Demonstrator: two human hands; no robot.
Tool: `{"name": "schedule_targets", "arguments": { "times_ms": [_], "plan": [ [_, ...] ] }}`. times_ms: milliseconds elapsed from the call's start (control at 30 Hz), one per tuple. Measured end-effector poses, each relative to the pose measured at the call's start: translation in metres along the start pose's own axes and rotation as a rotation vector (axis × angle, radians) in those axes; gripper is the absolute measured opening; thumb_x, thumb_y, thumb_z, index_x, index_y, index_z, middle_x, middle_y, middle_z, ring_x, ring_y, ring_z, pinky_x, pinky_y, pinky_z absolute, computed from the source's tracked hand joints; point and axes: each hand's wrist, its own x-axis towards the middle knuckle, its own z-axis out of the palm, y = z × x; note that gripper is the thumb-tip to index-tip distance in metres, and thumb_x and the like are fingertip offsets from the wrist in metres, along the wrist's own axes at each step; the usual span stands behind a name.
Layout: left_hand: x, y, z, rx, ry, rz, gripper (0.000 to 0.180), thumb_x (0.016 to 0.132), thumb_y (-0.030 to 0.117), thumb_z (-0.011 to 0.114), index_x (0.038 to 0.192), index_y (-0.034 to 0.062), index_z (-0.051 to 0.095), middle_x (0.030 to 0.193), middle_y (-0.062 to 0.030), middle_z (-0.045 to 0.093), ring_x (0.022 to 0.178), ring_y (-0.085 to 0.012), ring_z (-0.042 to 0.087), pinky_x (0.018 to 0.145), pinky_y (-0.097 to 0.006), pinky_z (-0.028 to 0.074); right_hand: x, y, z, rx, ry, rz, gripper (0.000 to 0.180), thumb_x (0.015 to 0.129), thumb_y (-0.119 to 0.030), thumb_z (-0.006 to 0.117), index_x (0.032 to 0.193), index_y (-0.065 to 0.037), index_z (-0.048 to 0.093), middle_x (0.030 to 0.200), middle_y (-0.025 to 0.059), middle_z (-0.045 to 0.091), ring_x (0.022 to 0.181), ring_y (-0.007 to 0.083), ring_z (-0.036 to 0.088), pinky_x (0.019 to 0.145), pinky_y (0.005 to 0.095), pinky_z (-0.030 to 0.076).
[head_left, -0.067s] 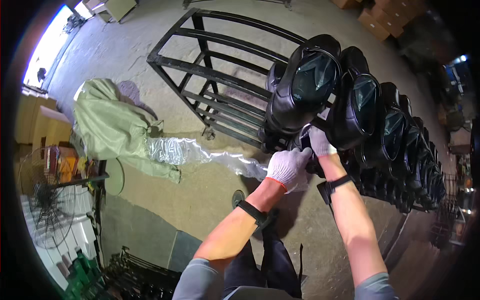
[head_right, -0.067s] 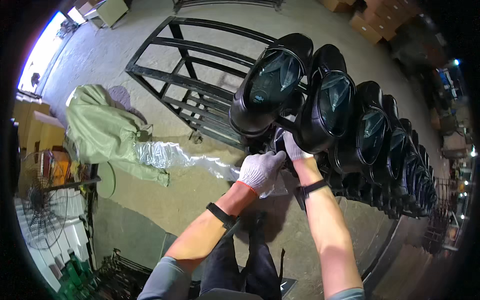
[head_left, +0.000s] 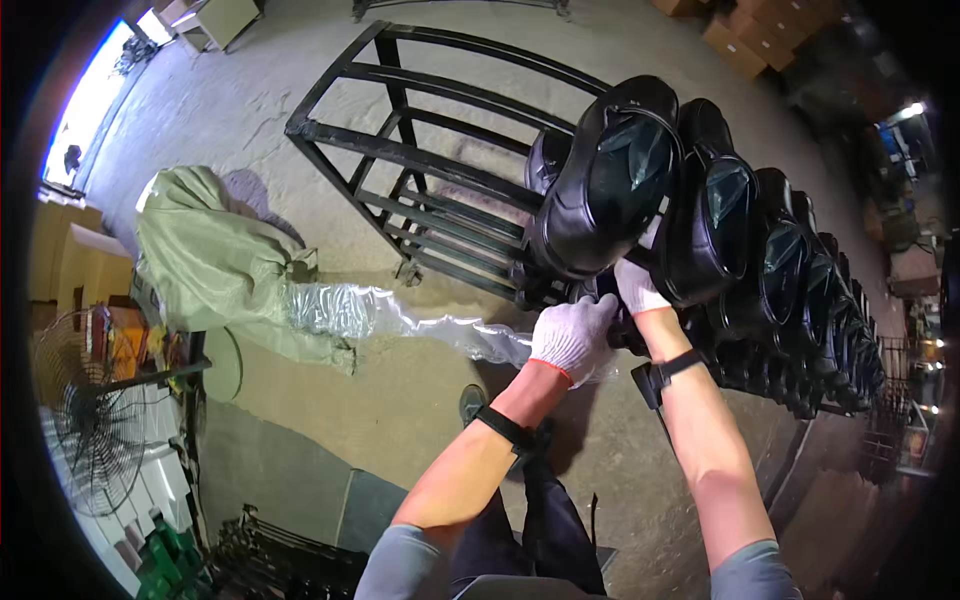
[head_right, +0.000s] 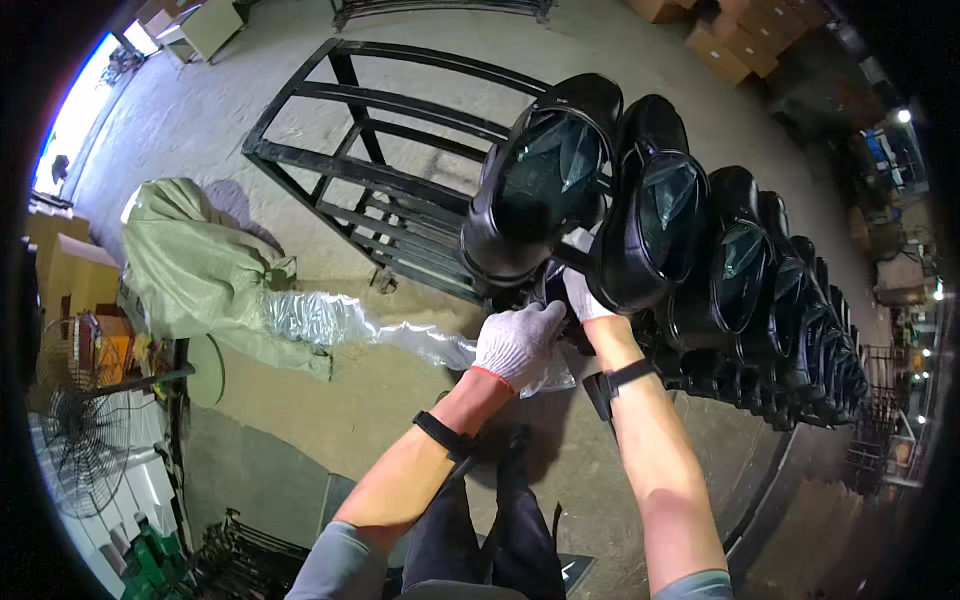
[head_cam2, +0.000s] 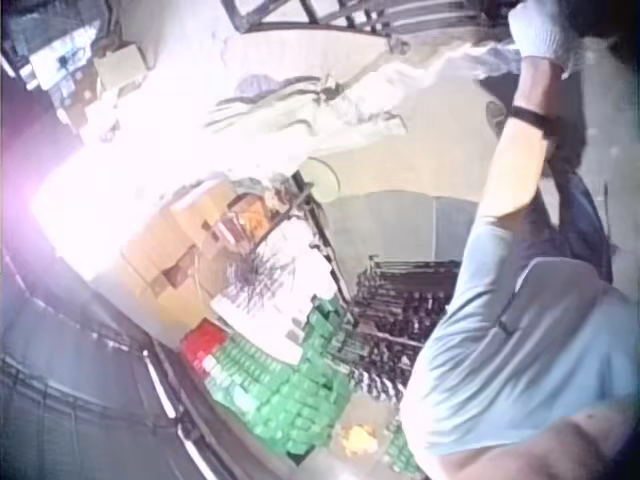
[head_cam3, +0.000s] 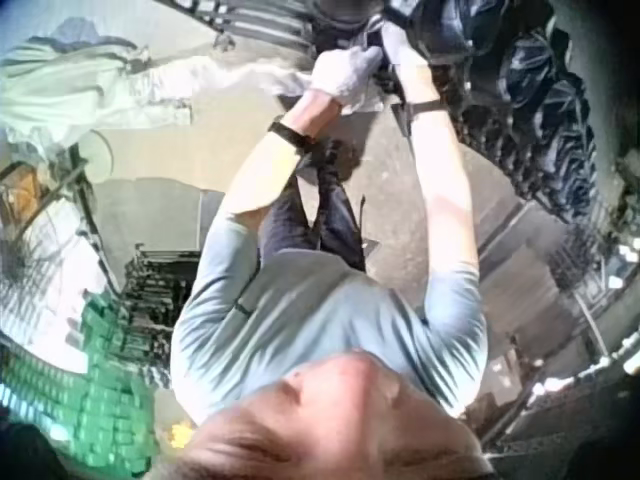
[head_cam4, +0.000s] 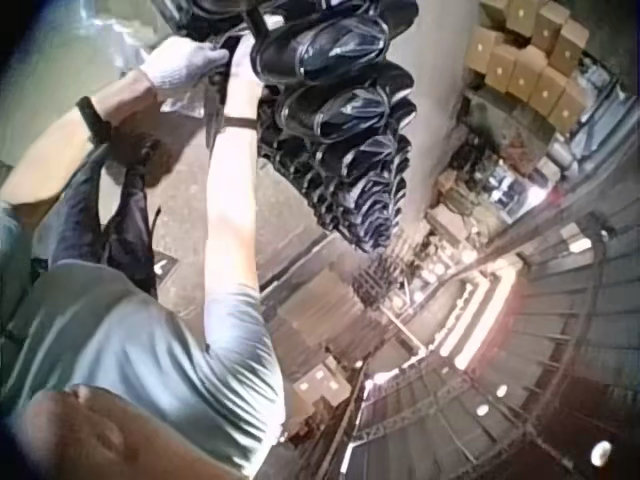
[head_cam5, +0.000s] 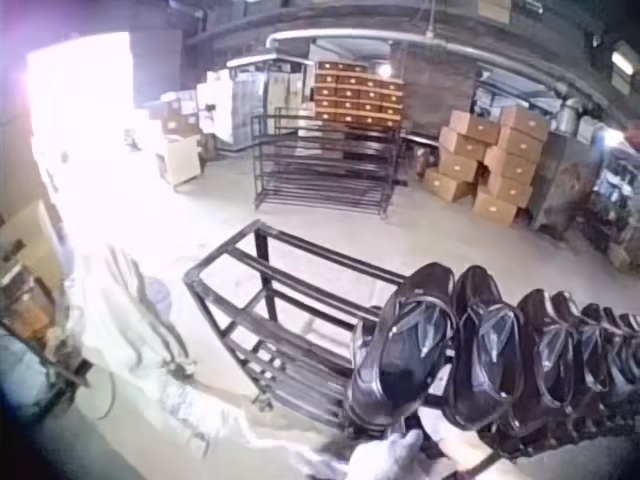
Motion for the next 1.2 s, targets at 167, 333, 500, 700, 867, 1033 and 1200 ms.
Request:
{"name": "schedule_targets", "arguments": {
  "times_ms": [167, 333, 500, 700, 867, 1033, 1200],
  "plan": [
    [-0.013, -0.04, -0.002, 0.039, -0.054, -0.061, 0.014, 0.102, 0.02, 0.063, 0.114, 0.0123, 0.064, 0.097, -0.0214, 0.076, 0.089, -0.0443, 0.078, 0.075, -0.058, 0.06, -0.035, -0.017, -0.004, 0.385, -0.526, 0.419, 0.074, 0.097, -0.023, 0.078, 0.164, -0.007, 0.05, 0.16, 0.0204, 0.059, 0.149, 0.0416, 0.055, 0.127, 0.0456, 0.043],
    [0.004, -0.019, 0.005, -0.035, -0.023, 0.061, 0.017, 0.103, 0.022, 0.065, 0.116, 0.0108, 0.062, 0.098, -0.02, 0.076, 0.089, -0.0443, 0.078, 0.075, -0.058, 0.06, -0.029, 0.04, 0.015, -0.139, -0.432, 0.469, 0.064, 0.106, -0.04, 0.071, 0.159, -0.005, 0.058, 0.16, 0.0189, 0.062, 0.147, 0.0415, 0.057, 0.121, 0.0478, 0.048],
    [-0.015, -0.04, -0.024, -0.142, -0.042, -0.071, 0.05, 0.102, 0.029, 0.075, 0.144, 0.0134, 0.052, 0.109, -0.0213, 0.078, 0.096, -0.0469, 0.077, 0.082, -0.058, 0.061, -0.071, -0.057, -0.067, 0.252, -0.195, 0.185, 0.074, 0.086, -0.008, 0.084, 0.155, -0.005, 0.06, 0.147, 0.0273, 0.065, 0.144, 0.0404, 0.059, 0.113, 0.045, 0.055],
    [-0.054, -0.027, -0.041, -0.444, -0.048, 0.211, 0.054, 0.096, 0.023, 0.084, 0.143, 0.0094, 0.06, 0.112, -0.0182, 0.078, 0.103, -0.047, 0.075, 0.086, -0.053, 0.062, -0.069, -0.07, -0.132, 0.432, -0.223, 0.273, 0.045, 0.08, 0.007, 0.073, 0.123, -0.005, 0.076, 0.118, 0.0199, 0.073, 0.105, 0.0404, 0.073, 0.091, 0.0469, 0.06],
    [-0.082, -0.037, -0.061, -0.184, 0.0, 0.166, 0.023, 0.097, 0.023, 0.078, 0.113, 0.0113, 0.068, 0.101, -0.0156, 0.075, 0.091, -0.044, 0.075, 0.076, -0.055, 0.061, -0.08, -0.06, -0.162, 0.275, -0.835, -0.057, 0.022, 0.091, -0.006, 0.074, 0.111, -0.007, 0.083, 0.093, 0.0149, 0.077, 0.089, 0.0276, 0.077, 0.079, 0.0383, 0.06],
    [-0.015, -0.088, -0.099, -0.297, 0.322, -0.148, 0.014, 0.102, 0.021, 0.07, 0.1, 0.0078, 0.073, 0.087, -0.0195, 0.075, 0.087, -0.0454, 0.076, 0.073, -0.051, 0.06, -0.156, 0.013, -0.19, 0.958, -0.048, 1.09, 0.026, 0.098, -0.006, 0.072, 0.12, 0.005, 0.081, 0.119, 0.0177, 0.083, 0.11, 0.0297, 0.081, 0.102, 0.0447, 0.065],
    [0.038, -0.09, -0.05, 0.163, 0.13, -0.08, 0.022, 0.099, 0.026, 0.069, 0.106, 0.0112, 0.083, 0.101, -0.0176, 0.083, 0.098, -0.0413, 0.081, 0.081, -0.049, 0.065, -0.117, -0.019, -0.124, 1.56, 0.006, 1.013, 0.051, 0.101, -0.007, 0.068, 0.151, 0.005, 0.06, 0.152, 0.0228, 0.067, 0.142, 0.035, 0.065, 0.121, 0.0501, 0.053]
  ]
}}
